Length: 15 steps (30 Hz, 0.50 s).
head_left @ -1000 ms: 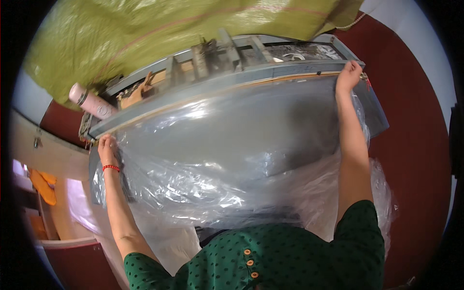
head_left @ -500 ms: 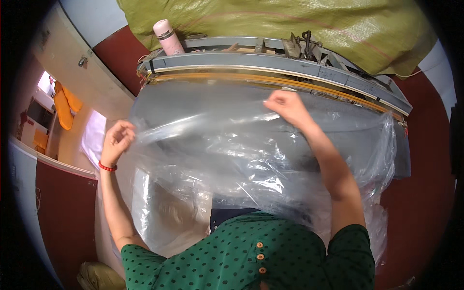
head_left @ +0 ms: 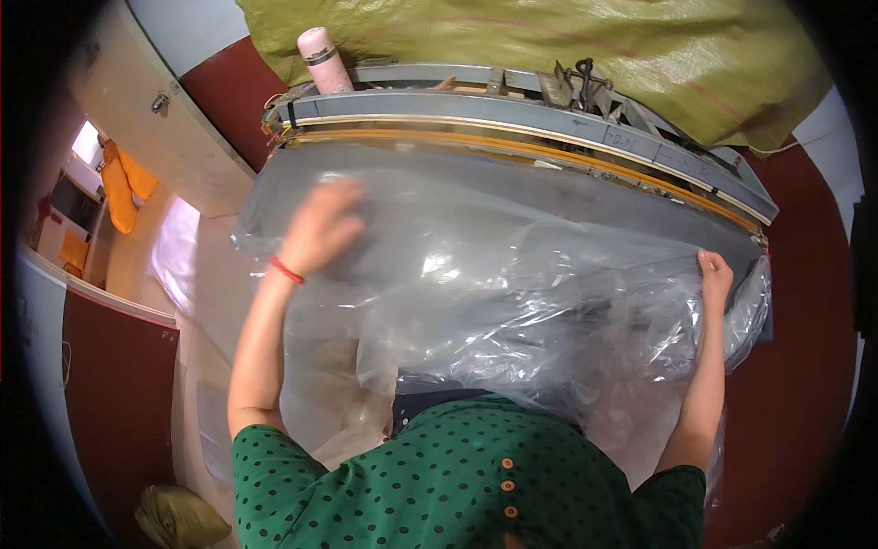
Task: Sealing and cutting large plastic film using a heat-sealing machine in a workshop.
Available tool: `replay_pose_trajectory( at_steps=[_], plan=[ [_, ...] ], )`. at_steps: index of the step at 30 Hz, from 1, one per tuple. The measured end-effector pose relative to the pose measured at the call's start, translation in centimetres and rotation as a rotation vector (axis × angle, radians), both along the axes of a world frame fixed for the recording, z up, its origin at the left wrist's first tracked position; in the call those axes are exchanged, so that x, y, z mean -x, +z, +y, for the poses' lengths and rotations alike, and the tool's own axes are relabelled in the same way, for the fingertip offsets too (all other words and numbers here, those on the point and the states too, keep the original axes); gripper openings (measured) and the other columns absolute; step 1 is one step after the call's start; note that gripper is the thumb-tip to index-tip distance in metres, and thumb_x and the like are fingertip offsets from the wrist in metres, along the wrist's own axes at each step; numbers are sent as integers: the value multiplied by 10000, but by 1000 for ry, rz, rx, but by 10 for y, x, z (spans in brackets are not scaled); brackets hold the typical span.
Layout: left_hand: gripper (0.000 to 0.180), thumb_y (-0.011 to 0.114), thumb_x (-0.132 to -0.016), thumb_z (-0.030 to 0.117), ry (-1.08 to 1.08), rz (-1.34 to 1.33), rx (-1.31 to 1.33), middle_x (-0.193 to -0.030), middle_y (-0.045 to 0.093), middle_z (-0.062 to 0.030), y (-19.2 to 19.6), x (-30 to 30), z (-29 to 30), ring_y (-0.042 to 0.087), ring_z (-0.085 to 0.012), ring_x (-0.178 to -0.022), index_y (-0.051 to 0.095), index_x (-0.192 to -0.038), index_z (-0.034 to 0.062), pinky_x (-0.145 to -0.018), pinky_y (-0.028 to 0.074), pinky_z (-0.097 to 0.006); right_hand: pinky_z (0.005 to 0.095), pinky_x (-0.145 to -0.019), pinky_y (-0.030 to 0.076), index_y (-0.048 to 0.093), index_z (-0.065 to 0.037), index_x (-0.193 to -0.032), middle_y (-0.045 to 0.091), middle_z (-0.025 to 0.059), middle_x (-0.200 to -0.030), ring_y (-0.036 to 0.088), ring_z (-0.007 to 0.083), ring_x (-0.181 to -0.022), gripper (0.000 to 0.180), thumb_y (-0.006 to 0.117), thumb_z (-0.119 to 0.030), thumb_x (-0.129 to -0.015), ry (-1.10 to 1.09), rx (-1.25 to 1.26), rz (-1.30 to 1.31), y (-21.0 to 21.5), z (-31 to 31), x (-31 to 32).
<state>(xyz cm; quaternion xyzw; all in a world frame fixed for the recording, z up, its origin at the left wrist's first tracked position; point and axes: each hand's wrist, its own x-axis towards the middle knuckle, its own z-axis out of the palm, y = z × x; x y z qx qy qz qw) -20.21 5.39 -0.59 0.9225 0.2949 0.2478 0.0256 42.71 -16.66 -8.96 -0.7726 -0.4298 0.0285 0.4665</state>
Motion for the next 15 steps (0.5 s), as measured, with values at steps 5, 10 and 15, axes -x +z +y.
replay_pose_trajectory(
  at_steps=[5,10,15],
  plan=[
    [602,628,-729,273,267,197,118,-1331,331,-127,-54,-31,-55,251,-337,-1251,392,-1250,84,-977,216,-503,261,-607,416,608,1,-794,600,63,-674,530,103,-647,224,598,-222,-792,-297,133,-205,-6,-90,-83],
    [533,647,-709,246,163,188,121,-1263,413,-126,-56,-36,-88,343,-317,-1200,457,-1171,59,-955,265,-488,343,-595,427,590,-35,-818,606,123,-706,575,248,-641,267,550,-299,-815,-426,169,-386,-7,-107,-92],
    [345,647,-701,160,9,-93,98,-1101,529,-135,-38,-91,-54,471,-306,-1060,550,-1001,20,-881,376,-380,411,-607,425,574,-131,-852,602,142,-762,568,345,-725,260,477,-371,-830,-611,364,-451,1,-87,-80]
  ],
)
